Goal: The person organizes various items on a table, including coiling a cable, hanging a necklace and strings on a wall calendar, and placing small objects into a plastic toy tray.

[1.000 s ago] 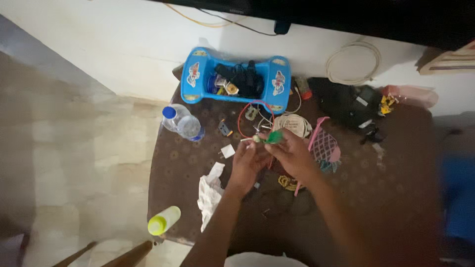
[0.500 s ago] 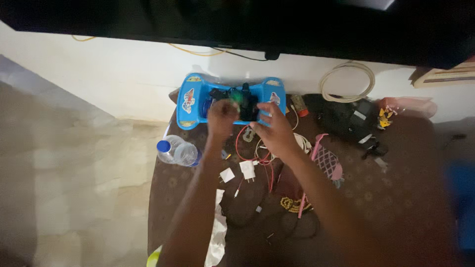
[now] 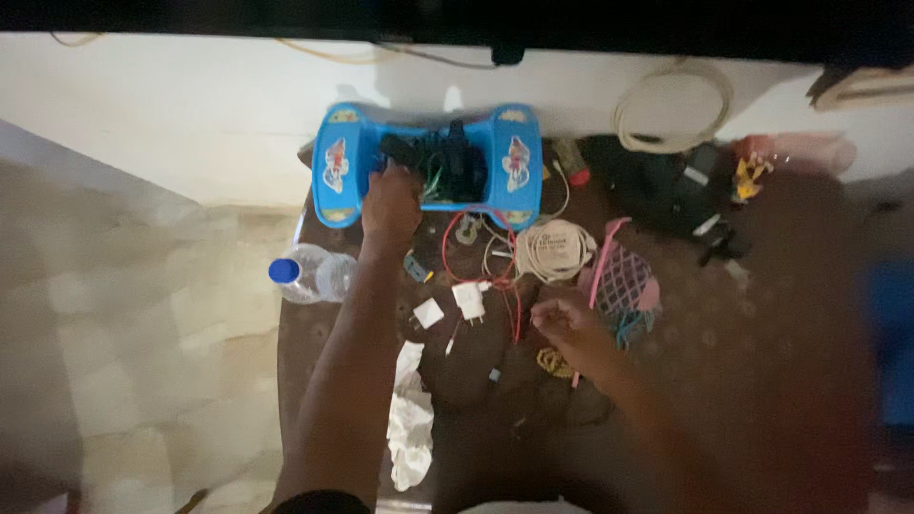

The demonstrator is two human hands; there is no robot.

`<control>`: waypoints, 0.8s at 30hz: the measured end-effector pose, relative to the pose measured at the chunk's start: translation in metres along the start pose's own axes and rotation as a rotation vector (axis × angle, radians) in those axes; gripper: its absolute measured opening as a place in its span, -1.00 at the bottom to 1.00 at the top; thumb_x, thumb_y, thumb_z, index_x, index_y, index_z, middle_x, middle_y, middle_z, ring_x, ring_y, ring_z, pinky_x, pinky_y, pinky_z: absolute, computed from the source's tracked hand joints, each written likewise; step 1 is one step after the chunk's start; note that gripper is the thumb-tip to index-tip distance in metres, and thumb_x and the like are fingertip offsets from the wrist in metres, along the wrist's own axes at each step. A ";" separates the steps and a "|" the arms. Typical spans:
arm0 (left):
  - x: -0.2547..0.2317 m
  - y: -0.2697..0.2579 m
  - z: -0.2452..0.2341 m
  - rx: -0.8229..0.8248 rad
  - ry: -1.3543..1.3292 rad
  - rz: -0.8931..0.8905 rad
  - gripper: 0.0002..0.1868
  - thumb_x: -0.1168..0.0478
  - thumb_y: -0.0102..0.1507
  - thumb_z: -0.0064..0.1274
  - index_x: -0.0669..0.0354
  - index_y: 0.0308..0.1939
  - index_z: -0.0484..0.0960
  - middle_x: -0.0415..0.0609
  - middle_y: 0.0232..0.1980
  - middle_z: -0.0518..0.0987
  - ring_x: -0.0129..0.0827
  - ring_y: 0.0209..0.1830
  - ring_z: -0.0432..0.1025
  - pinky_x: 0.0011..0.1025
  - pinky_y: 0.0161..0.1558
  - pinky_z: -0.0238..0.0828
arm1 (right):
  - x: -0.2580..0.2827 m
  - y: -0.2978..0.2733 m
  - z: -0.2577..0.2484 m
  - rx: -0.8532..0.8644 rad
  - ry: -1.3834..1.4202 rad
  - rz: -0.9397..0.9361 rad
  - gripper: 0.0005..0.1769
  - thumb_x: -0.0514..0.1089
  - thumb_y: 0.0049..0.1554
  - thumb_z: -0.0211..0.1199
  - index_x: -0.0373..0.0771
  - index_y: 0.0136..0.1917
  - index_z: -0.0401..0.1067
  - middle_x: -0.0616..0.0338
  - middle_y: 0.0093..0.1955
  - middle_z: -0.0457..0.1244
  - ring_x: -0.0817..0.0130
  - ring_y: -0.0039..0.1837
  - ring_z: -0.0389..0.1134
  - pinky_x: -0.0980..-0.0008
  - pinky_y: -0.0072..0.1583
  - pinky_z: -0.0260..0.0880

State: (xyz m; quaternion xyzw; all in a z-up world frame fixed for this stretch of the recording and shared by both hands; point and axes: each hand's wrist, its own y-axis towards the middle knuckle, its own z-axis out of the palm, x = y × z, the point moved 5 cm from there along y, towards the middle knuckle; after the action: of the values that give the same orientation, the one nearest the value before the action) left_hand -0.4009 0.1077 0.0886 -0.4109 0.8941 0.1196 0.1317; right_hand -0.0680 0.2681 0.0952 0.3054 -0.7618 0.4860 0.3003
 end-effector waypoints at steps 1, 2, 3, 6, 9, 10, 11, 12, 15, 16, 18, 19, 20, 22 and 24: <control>-0.007 -0.002 0.001 0.100 0.083 0.041 -0.84 0.31 0.26 0.03 0.20 -0.15 0.69 0.18 -0.01 0.57 0.09 0.14 0.43 0.11 0.16 0.31 | -0.008 -0.001 0.002 -0.007 -0.015 -0.026 -0.52 0.16 0.17 0.26 -0.21 0.19 0.50 0.12 0.09 0.41 0.31 0.16 0.44 0.25 0.19 0.42; -0.014 -0.009 -0.007 -0.036 0.002 0.009 -0.80 0.33 0.21 0.02 0.21 -0.12 0.67 0.22 0.03 0.54 0.15 0.13 0.40 0.09 0.15 0.31 | -0.017 0.002 0.003 -0.015 -0.033 -0.055 -0.50 0.17 0.15 0.28 -0.22 0.19 0.50 0.11 0.07 0.42 0.30 0.13 0.46 0.25 0.17 0.43; -0.021 -0.021 -0.013 -0.173 -0.079 -0.023 -0.76 0.36 0.16 0.02 0.22 -0.10 0.65 0.26 0.08 0.50 0.21 0.12 0.38 0.08 0.14 0.31 | -0.025 0.006 0.007 -0.023 -0.051 -0.085 -0.47 0.17 0.13 0.30 -0.23 0.20 0.49 0.10 0.06 0.43 0.29 0.10 0.47 0.24 0.15 0.44; -0.050 -0.068 -0.009 -0.410 -0.244 -0.039 -0.42 0.37 0.01 0.09 0.35 0.16 0.52 0.50 0.21 0.33 0.45 0.15 0.25 0.15 0.12 0.23 | -0.025 0.027 0.016 -0.172 0.170 -0.367 -0.38 0.17 0.18 0.28 -0.35 0.27 0.33 0.05 0.10 0.37 0.25 0.15 0.43 0.24 0.15 0.47; -0.078 -0.131 0.046 -0.003 -0.457 -0.279 -0.38 0.41 0.13 0.07 0.21 0.30 0.40 0.38 0.30 0.35 0.33 0.31 0.26 0.11 0.26 0.25 | -0.015 0.051 0.038 -0.189 -0.058 -0.280 -0.34 0.15 0.21 0.25 -0.39 0.33 0.23 0.03 0.13 0.31 0.26 0.12 0.40 0.22 0.09 0.45; -0.090 -0.148 0.052 -0.014 -0.506 -0.202 -0.24 0.40 0.09 0.12 0.30 0.40 0.28 0.47 0.35 0.27 0.40 0.31 0.20 0.14 0.29 0.19 | -0.014 0.054 0.050 -0.095 -0.068 -0.163 -0.41 0.13 0.22 0.20 -0.34 0.33 0.27 0.05 0.07 0.34 0.26 0.07 0.41 0.22 0.08 0.44; -0.100 -0.160 0.056 0.016 -0.400 -0.102 -0.22 0.36 0.06 0.19 0.32 0.35 0.28 0.46 0.34 0.27 0.42 0.34 0.15 0.18 0.28 0.14 | -0.013 0.054 0.062 0.000 -0.077 -0.047 -0.47 0.11 0.24 0.15 -0.28 0.32 0.31 0.08 0.01 0.36 0.25 0.02 0.43 0.22 0.06 0.44; -0.111 -0.170 0.057 0.048 -0.296 -0.003 -0.20 0.31 0.02 0.26 0.34 0.31 0.27 0.45 0.33 0.28 0.44 0.36 0.10 0.22 0.27 0.08 | -0.016 0.050 0.069 0.096 -0.085 0.072 -0.53 0.09 0.26 0.11 -0.22 0.31 0.34 0.10 -0.05 0.39 0.25 -0.03 0.44 0.22 0.04 0.44; -0.123 -0.206 0.039 0.055 -0.432 -0.052 -0.31 0.29 0.06 0.22 0.16 0.28 0.38 0.27 0.31 0.35 0.32 0.36 0.15 0.15 0.33 0.11 | 0.000 0.010 0.082 0.136 -0.165 -0.302 -0.64 0.01 0.30 0.12 -0.33 0.09 0.51 0.03 -0.10 0.39 0.30 -0.06 0.39 0.25 0.02 0.39; -0.125 -0.210 0.035 0.062 -0.441 -0.084 -0.37 0.28 0.09 0.21 0.15 0.25 0.42 0.26 0.33 0.34 0.30 0.36 0.16 0.12 0.32 0.14 | -0.001 -0.007 0.082 0.197 -0.098 -0.291 -0.65 0.00 0.31 0.09 -0.31 0.05 0.52 0.06 -0.14 0.39 0.34 -0.09 0.39 0.29 0.01 0.39; -0.124 -0.220 0.031 0.083 -0.455 -0.147 -0.48 0.25 0.14 0.19 0.14 0.20 0.49 0.24 0.37 0.31 0.26 0.36 0.17 0.06 0.31 0.19 | -0.004 -0.045 0.074 0.278 -0.016 -0.274 -0.67 -0.03 0.31 0.05 -0.29 0.00 0.52 0.11 -0.17 0.37 0.38 -0.11 0.36 0.33 -0.01 0.38; -0.128 -0.226 0.027 0.049 -0.509 -0.050 -0.51 0.24 0.14 0.18 0.16 0.16 0.53 0.26 0.33 0.35 0.27 0.33 0.21 0.06 0.26 0.22 | -0.005 -0.064 0.065 0.300 0.000 -0.268 -0.68 -0.04 0.30 0.05 -0.29 -0.01 0.51 0.13 -0.16 0.35 0.39 -0.11 0.33 0.34 -0.01 0.37; -0.132 -0.231 0.024 0.016 -0.565 0.053 -0.54 0.24 0.14 0.18 0.18 0.13 0.57 0.28 0.29 0.39 0.27 0.29 0.24 0.05 0.21 0.25 | -0.004 -0.081 0.055 0.315 0.016 -0.262 -0.69 -0.05 0.30 0.04 -0.30 -0.03 0.50 0.14 -0.16 0.34 0.40 -0.10 0.31 0.35 0.00 0.35; -0.135 -0.244 0.027 0.040 -0.594 0.113 -0.64 0.22 0.19 0.17 0.18 0.07 0.62 0.25 0.16 0.48 0.24 0.18 0.34 0.03 0.11 0.32 | 0.000 -0.112 0.026 0.198 -0.025 -0.316 -0.69 -0.03 0.28 0.07 -0.29 -0.08 0.49 0.20 -0.18 0.34 0.42 -0.13 0.34 0.36 -0.03 0.37; -0.135 -0.259 0.038 0.153 -0.535 0.025 -0.77 0.20 0.30 0.16 0.16 0.02 0.64 0.15 -0.03 0.60 0.15 0.03 0.47 0.01 0.01 0.39 | 0.004 -0.137 -0.005 0.082 -0.019 -0.328 -0.68 -0.01 0.28 0.07 -0.27 -0.10 0.48 0.24 -0.20 0.33 0.44 -0.14 0.35 0.39 -0.05 0.37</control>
State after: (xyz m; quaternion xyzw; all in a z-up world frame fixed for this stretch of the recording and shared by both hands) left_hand -0.1124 0.0507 0.0710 -0.3426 0.8389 0.1577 0.3924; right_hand 0.0339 0.2248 0.1765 0.4423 -0.6839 0.4583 0.3558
